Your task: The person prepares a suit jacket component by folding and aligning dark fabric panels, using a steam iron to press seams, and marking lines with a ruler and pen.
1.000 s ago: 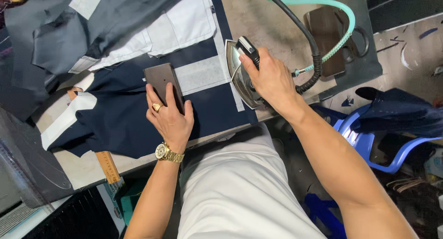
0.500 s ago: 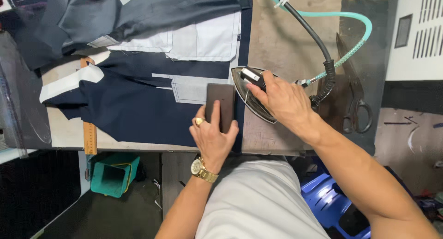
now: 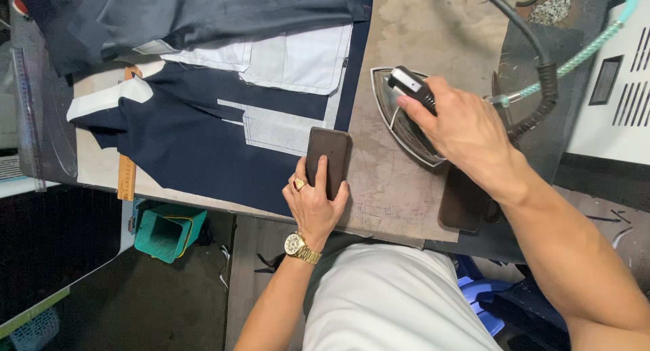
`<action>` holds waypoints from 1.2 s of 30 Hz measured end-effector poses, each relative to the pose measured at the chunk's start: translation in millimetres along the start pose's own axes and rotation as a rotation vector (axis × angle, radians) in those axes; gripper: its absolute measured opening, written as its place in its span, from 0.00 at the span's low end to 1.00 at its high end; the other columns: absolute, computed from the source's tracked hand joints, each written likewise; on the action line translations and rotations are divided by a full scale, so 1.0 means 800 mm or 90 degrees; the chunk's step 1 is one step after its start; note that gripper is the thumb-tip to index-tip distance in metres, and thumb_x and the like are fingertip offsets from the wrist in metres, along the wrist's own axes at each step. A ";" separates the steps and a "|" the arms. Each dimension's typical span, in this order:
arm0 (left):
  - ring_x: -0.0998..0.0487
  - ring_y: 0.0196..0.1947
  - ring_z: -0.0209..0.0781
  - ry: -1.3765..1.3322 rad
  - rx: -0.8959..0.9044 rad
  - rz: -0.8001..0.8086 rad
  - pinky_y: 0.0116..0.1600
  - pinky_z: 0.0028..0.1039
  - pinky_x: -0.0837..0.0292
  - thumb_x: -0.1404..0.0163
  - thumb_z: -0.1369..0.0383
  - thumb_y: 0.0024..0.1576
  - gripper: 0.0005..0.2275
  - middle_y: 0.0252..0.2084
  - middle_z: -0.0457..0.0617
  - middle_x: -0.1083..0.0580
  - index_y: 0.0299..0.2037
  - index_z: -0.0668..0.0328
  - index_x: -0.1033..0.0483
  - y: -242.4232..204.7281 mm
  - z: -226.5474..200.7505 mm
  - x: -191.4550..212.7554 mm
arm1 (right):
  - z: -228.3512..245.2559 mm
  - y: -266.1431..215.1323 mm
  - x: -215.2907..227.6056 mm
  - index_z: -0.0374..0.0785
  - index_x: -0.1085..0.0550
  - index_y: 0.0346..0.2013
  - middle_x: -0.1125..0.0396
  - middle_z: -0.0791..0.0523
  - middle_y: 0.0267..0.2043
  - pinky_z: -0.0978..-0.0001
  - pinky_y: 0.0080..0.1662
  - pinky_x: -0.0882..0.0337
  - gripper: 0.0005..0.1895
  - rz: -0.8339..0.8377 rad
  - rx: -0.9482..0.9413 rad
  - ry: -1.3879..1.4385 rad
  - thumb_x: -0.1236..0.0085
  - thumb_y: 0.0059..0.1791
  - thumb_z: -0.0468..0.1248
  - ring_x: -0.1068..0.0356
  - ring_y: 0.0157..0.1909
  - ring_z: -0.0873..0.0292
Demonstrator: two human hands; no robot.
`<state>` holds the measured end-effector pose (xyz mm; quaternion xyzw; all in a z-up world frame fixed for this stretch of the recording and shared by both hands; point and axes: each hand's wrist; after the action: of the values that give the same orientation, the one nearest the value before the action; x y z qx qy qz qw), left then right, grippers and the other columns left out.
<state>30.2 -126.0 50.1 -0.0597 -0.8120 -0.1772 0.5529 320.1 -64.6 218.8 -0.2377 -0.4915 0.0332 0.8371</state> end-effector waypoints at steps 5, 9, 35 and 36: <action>0.22 0.52 0.60 -0.006 -0.187 0.073 0.48 0.45 0.34 0.39 0.55 0.55 0.28 0.66 0.67 0.29 0.67 0.48 0.26 0.050 0.018 0.018 | 0.014 -0.027 0.040 0.41 0.29 0.66 0.24 0.37 0.40 0.37 0.43 0.32 0.30 0.080 -0.129 0.029 0.53 0.61 0.60 0.26 0.42 0.25; 0.26 0.64 0.56 0.037 -0.355 0.242 0.54 0.48 0.31 0.37 0.54 0.54 0.32 0.72 0.60 0.33 0.70 0.40 0.32 0.103 0.050 0.046 | 0.035 -0.061 0.050 0.48 0.25 0.61 0.23 0.43 0.36 0.47 0.44 0.33 0.24 0.139 -0.195 0.040 0.48 0.59 0.59 0.25 0.42 0.33; 0.23 0.47 0.50 -0.109 -0.411 0.137 0.40 0.37 0.39 0.50 0.79 0.63 0.14 0.53 0.54 0.23 0.56 0.59 0.21 -0.038 0.088 0.053 | 0.018 -0.128 -0.114 0.44 0.26 0.55 0.23 0.55 0.40 0.42 0.36 0.27 0.28 0.120 0.077 -0.133 0.49 0.56 0.63 0.23 0.41 0.40; 0.23 0.47 0.50 -0.109 -0.414 0.138 0.40 0.37 0.39 0.50 0.79 0.63 0.14 0.53 0.54 0.23 0.56 0.59 0.21 -0.041 0.091 0.051 | 0.016 -0.126 -0.116 0.44 0.26 0.55 0.23 0.55 0.40 0.42 0.36 0.27 0.28 0.119 0.074 -0.130 0.49 0.56 0.63 0.23 0.41 0.40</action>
<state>-59.1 -134.7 56.9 -0.3334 -0.7454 -0.3610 0.4505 243.6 -176.0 192.5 -0.2288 -0.5471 0.1636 0.7884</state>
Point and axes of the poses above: each hand's wrist, its own y-axis towards the middle knuckle, its own x-axis out of the back of the hand, z = x × y
